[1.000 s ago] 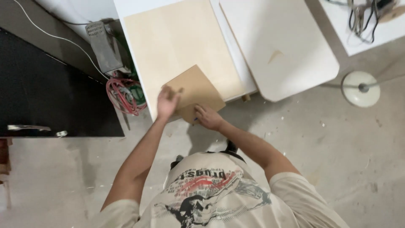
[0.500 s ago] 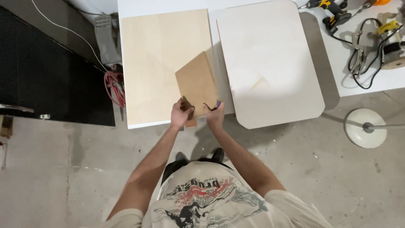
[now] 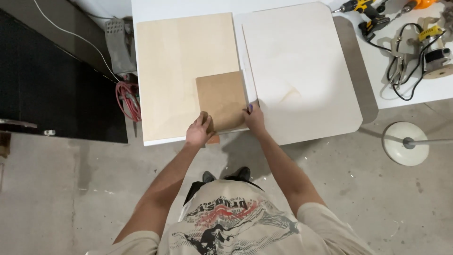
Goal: The person uses a miter saw to cut a white rectangular board in a workshop. They then place the board on a workbench, position a smaller cardboard template on top, and trace the template's outline with a pen. Finally, the person returns to the miter saw to cut a larger piece of plywood.
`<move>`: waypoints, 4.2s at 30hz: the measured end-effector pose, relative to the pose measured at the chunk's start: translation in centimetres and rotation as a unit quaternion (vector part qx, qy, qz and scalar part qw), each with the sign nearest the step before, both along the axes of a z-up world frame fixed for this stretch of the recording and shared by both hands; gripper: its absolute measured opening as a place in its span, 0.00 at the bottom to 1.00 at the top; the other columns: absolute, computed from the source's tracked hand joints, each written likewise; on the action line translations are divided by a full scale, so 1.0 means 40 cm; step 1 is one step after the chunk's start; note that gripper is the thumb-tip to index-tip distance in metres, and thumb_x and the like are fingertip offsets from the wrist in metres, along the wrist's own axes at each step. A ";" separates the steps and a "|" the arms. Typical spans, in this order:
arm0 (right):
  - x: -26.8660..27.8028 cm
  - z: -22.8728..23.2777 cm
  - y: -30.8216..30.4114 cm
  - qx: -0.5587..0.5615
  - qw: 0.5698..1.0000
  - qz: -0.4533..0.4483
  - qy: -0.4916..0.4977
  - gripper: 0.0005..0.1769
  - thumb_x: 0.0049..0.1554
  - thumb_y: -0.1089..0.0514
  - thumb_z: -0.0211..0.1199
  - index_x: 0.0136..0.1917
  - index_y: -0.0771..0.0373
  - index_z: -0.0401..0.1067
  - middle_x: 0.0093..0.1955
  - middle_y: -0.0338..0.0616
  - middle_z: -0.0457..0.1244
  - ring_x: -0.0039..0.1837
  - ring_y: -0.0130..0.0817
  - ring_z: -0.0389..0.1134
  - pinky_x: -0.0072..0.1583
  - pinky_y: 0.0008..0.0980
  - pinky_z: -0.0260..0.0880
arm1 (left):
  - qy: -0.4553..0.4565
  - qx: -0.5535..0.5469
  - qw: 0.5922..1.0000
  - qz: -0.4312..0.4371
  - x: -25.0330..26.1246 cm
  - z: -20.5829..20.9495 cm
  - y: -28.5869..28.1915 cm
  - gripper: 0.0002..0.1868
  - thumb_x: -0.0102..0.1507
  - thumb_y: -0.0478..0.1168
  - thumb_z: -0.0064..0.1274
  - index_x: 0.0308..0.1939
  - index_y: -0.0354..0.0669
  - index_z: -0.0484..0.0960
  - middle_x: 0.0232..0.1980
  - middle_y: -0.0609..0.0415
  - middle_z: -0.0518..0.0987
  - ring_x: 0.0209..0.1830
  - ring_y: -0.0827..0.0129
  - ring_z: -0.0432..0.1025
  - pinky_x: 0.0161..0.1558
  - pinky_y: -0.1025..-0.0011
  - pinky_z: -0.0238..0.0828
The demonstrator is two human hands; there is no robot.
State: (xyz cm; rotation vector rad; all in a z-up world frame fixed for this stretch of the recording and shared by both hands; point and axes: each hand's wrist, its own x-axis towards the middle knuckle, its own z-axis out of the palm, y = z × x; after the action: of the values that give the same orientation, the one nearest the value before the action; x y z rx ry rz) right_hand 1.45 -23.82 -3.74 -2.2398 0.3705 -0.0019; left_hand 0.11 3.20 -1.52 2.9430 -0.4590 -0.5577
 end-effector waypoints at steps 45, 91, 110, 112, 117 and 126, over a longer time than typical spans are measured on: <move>0.098 -0.113 0.087 0.065 0.997 0.011 0.045 0.08 0.55 0.59 0.63 0.39 0.63 0.68 0.33 0.49 0.64 0.38 0.43 0.71 0.37 0.33 0.69 | -0.091 -0.018 0.990 -0.109 0.029 -0.147 0.133 0.31 0.61 0.59 0.57 0.69 0.75 0.74 0.84 0.64 0.55 0.84 0.62 0.48 0.77 0.43 0.51; 0.051 -0.090 0.099 0.101 0.992 -0.036 0.062 0.10 0.55 0.58 0.65 0.40 0.66 0.68 0.38 0.53 0.65 0.45 0.47 0.73 0.45 0.38 0.72 | -0.006 -0.014 0.998 -0.059 0.027 -0.086 0.111 0.31 0.62 0.56 0.58 0.70 0.76 0.73 0.85 0.69 0.51 0.85 0.65 0.44 0.80 0.46 0.45; 0.070 -0.120 0.102 0.124 0.987 -0.051 0.089 0.07 0.54 0.60 0.63 0.38 0.61 0.67 0.36 0.50 0.66 0.39 0.38 0.74 0.41 0.29 0.74 | -0.055 -0.033 0.996 -0.062 0.028 -0.143 0.124 0.30 0.61 0.58 0.57 0.69 0.79 0.73 0.83 0.68 0.55 0.84 0.66 0.47 0.78 0.46 0.49; 0.081 -0.126 0.084 0.094 0.992 -0.039 0.077 0.07 0.55 0.59 0.63 0.37 0.61 0.67 0.34 0.48 0.66 0.38 0.37 0.74 0.41 0.30 0.74 | -0.058 -0.037 0.996 -0.061 0.026 -0.137 0.118 0.30 0.61 0.58 0.57 0.69 0.79 0.74 0.83 0.67 0.56 0.84 0.65 0.48 0.78 0.45 0.50; 0.047 -0.080 0.121 -0.002 0.999 -0.011 0.045 0.09 0.58 0.58 0.60 0.39 0.66 0.69 0.33 0.55 0.64 0.41 0.53 0.74 0.44 0.44 0.72 | -0.057 -0.044 0.996 -0.050 0.017 -0.102 0.112 0.30 0.60 0.56 0.59 0.68 0.77 0.75 0.83 0.68 0.56 0.84 0.66 0.48 0.78 0.47 0.49; 0.041 -0.099 0.119 -0.027 0.999 -0.023 0.018 0.11 0.58 0.56 0.59 0.39 0.66 0.70 0.34 0.57 0.65 0.43 0.58 0.72 0.47 0.47 0.71 | -0.035 -0.039 0.998 -0.045 0.031 -0.094 0.110 0.31 0.60 0.57 0.58 0.68 0.80 0.73 0.84 0.71 0.54 0.85 0.69 0.46 0.79 0.49 0.48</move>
State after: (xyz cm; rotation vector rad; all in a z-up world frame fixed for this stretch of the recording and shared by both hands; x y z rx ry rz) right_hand 3.09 -19.06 -7.71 -2.2859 0.4451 0.0048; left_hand 1.35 7.58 -5.28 2.8863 -0.6084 -0.4363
